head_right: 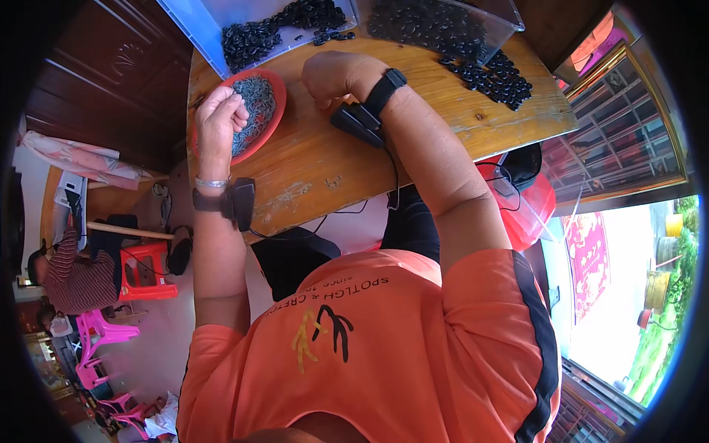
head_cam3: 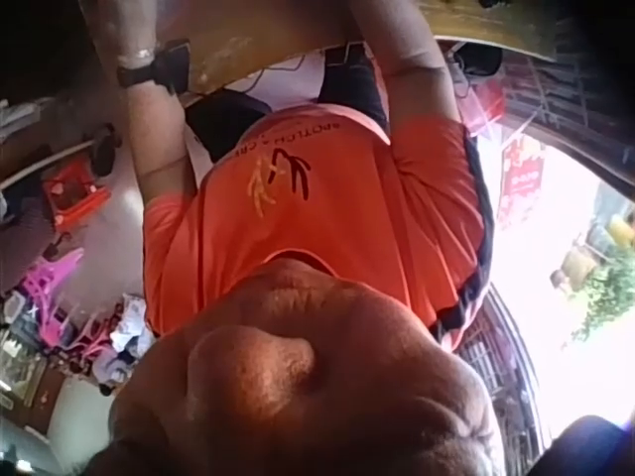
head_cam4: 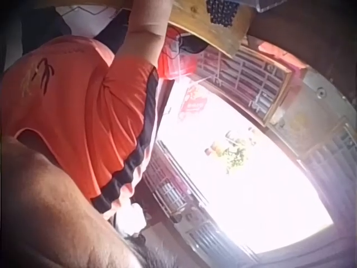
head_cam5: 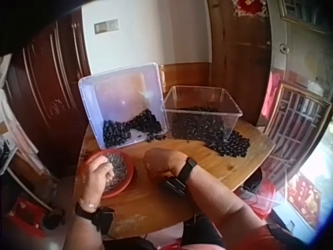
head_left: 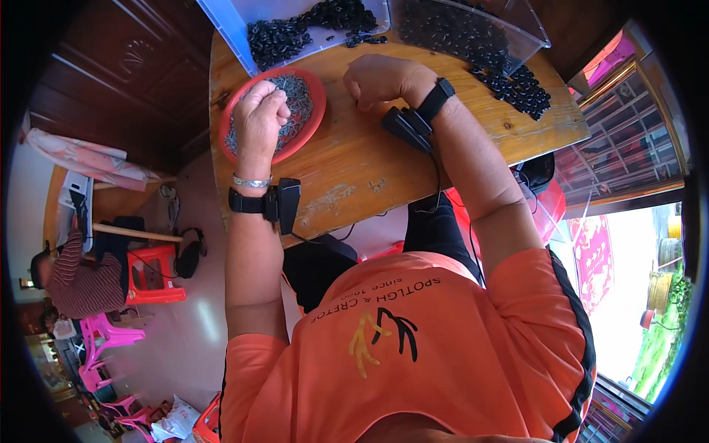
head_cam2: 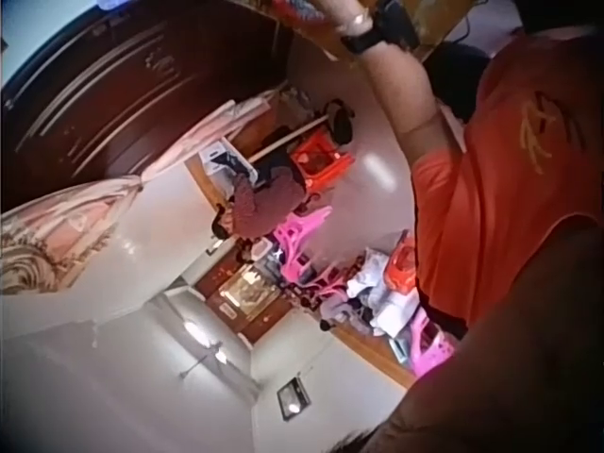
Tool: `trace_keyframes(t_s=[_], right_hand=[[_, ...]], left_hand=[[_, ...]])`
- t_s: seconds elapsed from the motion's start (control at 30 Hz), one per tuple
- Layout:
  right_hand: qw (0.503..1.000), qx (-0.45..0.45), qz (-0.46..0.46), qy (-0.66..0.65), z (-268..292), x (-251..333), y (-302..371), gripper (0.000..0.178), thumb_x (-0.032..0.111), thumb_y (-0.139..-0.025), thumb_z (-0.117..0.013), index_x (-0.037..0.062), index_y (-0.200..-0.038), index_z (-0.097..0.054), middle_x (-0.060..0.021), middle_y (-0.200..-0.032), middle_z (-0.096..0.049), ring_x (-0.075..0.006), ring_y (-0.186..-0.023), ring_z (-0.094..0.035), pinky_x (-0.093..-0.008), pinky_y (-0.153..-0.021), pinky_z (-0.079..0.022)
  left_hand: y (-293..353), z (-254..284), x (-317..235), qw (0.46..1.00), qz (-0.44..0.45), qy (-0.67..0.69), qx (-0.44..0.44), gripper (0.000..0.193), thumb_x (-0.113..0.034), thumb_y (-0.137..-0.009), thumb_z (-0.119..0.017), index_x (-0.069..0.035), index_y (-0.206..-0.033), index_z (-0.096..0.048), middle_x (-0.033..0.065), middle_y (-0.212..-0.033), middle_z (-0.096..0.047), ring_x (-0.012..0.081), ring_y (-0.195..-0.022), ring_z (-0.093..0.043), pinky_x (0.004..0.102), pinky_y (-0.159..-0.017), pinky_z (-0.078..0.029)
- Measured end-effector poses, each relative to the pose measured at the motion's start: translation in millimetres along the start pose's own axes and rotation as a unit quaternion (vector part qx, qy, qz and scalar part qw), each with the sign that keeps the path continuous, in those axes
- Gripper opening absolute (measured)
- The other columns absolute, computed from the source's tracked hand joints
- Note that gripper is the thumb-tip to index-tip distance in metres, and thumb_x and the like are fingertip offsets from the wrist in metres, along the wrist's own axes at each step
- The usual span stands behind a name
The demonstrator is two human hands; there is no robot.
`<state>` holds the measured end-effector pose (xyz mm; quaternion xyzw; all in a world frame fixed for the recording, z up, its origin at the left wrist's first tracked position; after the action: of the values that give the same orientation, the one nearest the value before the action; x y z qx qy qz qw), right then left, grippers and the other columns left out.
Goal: Sorting small black components from a large plastic container into a red bowl one by one.
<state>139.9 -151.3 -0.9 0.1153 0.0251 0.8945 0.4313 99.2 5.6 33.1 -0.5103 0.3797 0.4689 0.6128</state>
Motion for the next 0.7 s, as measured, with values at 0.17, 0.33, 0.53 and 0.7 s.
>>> trace_keyframes(t_s=[0.17,0.33,0.53,0.7], right_hand=[[0.991,-0.094,0.059,-0.071,16.5,9.2,-2.1,0.016,0.013,-0.065,-0.07,0.0052,-0.078,-0.064,-0.0079,-0.073,-0.063,-0.0224,-0.067,-0.061,-0.031,-0.058,-0.047],[0.845,-0.059,0.083,-0.525,22.2,3.7,1.1,0.02,0.008,-0.079,-0.067,0.0054,-0.098,-0.064,-0.0026,-0.082,-0.065,-0.0097,-0.072,-0.062,-0.022,-0.063,-0.049],[0.712,-0.026,0.191,-0.675,31.8,29.4,4.5,0.023,0.004,-0.086,-0.061,0.0031,-0.109,-0.062,-0.0036,-0.089,-0.066,-0.0107,-0.079,-0.065,-0.023,-0.074,-0.054],[0.691,-0.022,0.201,-0.694,32.5,33.2,6.7,0.024,0.003,-0.086,-0.06,0.0021,-0.11,-0.062,-0.0044,-0.09,-0.066,-0.011,-0.08,-0.065,-0.0234,-0.075,-0.054]], left_hand=[[1.1,-0.9,-2.3,1.0,-0.004,-0.005,0.003,0.018,-0.013,-0.085,-0.051,-0.001,-0.073,-0.056,0.0004,-0.06,-0.053,0.006,-0.054,-0.046,0.0212,-0.051,-0.039],[2.2,-3.1,-5.7,1.0,-0.008,0.013,0.006,0.018,-0.014,-0.086,-0.051,-0.002,-0.074,-0.057,0.0005,-0.061,-0.054,0.0056,-0.054,-0.047,0.0205,-0.051,-0.039],[5.2,-8.1,-5.3,0.999,0.006,0.038,0.029,0.018,-0.015,-0.086,-0.051,-0.004,-0.073,-0.056,0.0003,-0.061,-0.055,0.005,-0.054,-0.046,0.0196,-0.05,-0.038],[4.6,-8.6,-5.1,0.999,0.006,0.028,0.023,0.018,-0.014,-0.086,-0.051,-0.004,-0.072,-0.055,0.0001,-0.061,-0.054,0.0049,-0.053,-0.046,0.0194,-0.05,-0.038]])
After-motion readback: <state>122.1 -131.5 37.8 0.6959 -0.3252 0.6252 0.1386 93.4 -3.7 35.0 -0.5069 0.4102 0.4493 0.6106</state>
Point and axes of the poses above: each hand's wrist, its own y-axis away from the middle knuckle, its own z-axis out of the back of the hand, x = y × z, the point moved 10 cm from there along -y, towards the middle knuckle
